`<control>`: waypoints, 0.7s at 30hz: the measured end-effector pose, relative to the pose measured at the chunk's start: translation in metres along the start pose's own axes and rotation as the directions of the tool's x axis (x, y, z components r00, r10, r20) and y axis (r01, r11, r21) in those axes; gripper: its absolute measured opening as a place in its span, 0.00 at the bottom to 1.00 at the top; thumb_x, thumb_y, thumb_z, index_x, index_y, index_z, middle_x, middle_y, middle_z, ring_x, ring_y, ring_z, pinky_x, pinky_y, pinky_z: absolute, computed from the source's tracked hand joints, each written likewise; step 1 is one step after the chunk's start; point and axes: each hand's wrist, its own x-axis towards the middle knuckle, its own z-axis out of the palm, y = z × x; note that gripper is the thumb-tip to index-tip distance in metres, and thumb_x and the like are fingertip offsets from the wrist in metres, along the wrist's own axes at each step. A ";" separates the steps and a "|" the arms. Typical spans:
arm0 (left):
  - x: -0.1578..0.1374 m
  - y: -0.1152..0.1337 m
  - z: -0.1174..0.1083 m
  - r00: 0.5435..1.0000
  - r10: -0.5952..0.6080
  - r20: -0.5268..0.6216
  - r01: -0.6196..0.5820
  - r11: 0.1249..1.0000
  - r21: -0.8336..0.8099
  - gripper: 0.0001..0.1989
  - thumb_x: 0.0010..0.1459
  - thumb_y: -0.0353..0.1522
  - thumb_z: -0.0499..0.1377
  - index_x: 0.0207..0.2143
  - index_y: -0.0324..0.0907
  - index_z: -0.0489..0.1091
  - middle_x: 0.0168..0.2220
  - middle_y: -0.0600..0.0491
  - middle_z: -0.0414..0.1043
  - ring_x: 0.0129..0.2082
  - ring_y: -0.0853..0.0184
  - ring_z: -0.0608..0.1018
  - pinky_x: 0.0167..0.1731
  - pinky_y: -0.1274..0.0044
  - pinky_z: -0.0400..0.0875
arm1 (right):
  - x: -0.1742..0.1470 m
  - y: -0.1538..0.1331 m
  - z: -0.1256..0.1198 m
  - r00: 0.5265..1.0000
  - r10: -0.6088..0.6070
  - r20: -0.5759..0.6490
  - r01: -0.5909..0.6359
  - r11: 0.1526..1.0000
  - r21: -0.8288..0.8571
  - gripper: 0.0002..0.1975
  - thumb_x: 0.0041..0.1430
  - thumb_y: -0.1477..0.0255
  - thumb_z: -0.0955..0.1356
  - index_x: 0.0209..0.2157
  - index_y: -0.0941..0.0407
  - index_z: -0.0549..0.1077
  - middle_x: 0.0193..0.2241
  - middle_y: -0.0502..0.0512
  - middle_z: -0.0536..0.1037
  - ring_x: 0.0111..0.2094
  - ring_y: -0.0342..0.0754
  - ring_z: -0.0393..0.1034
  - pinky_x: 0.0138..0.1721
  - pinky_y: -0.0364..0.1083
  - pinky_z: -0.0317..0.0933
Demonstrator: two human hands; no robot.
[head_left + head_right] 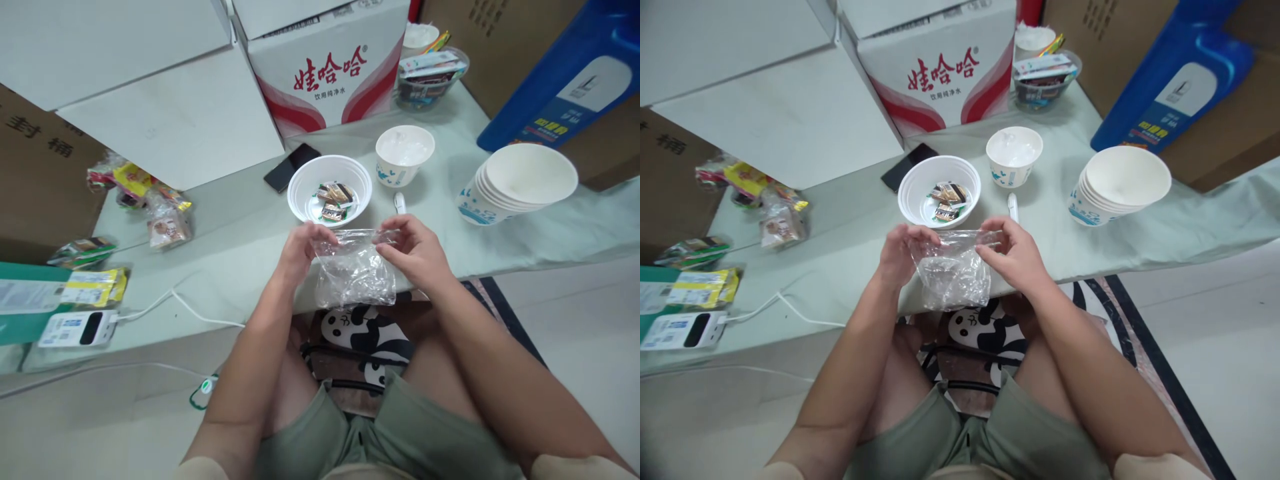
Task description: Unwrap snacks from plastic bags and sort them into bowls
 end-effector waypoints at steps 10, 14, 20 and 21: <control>-0.008 0.006 0.003 0.993 0.095 0.073 -0.087 0.991 -0.104 0.36 0.44 0.31 0.71 0.54 0.53 0.61 0.47 0.53 0.73 0.41 0.64 0.82 0.38 0.74 0.77 | 0.000 -0.002 0.006 0.966 0.232 0.112 -0.252 0.941 0.225 0.11 0.49 0.67 0.74 0.29 0.53 0.68 0.33 0.50 0.80 0.34 0.48 0.77 0.38 0.50 0.72; -0.009 0.005 0.009 0.981 -0.062 0.185 0.066 0.998 -0.015 0.18 0.49 0.34 0.70 0.42 0.41 0.72 0.38 0.49 0.78 0.36 0.67 0.80 0.37 0.75 0.74 | 0.000 -0.003 0.008 0.965 0.242 0.105 -0.263 0.911 0.317 0.16 0.48 0.65 0.76 0.36 0.51 0.69 0.34 0.49 0.82 0.35 0.48 0.78 0.41 0.51 0.73; -0.008 0.004 0.012 0.997 -0.065 0.031 0.062 0.995 0.084 0.09 0.53 0.33 0.65 0.37 0.42 0.71 0.27 0.59 0.72 0.24 0.75 0.73 0.27 0.80 0.71 | 0.001 -0.003 0.005 0.953 0.249 0.170 -0.262 0.964 0.055 0.14 0.51 0.60 0.75 0.36 0.54 0.75 0.30 0.52 0.81 0.30 0.46 0.77 0.30 0.45 0.71; -0.008 0.005 0.011 0.997 -0.080 0.015 0.078 0.991 0.108 0.10 0.54 0.33 0.64 0.38 0.42 0.71 0.25 0.60 0.70 0.22 0.76 0.72 0.25 0.81 0.70 | 0.002 -0.002 0.005 0.955 0.252 0.160 -0.262 0.964 0.043 0.15 0.52 0.60 0.74 0.37 0.53 0.75 0.25 0.49 0.79 0.26 0.45 0.74 0.25 0.43 0.69</control>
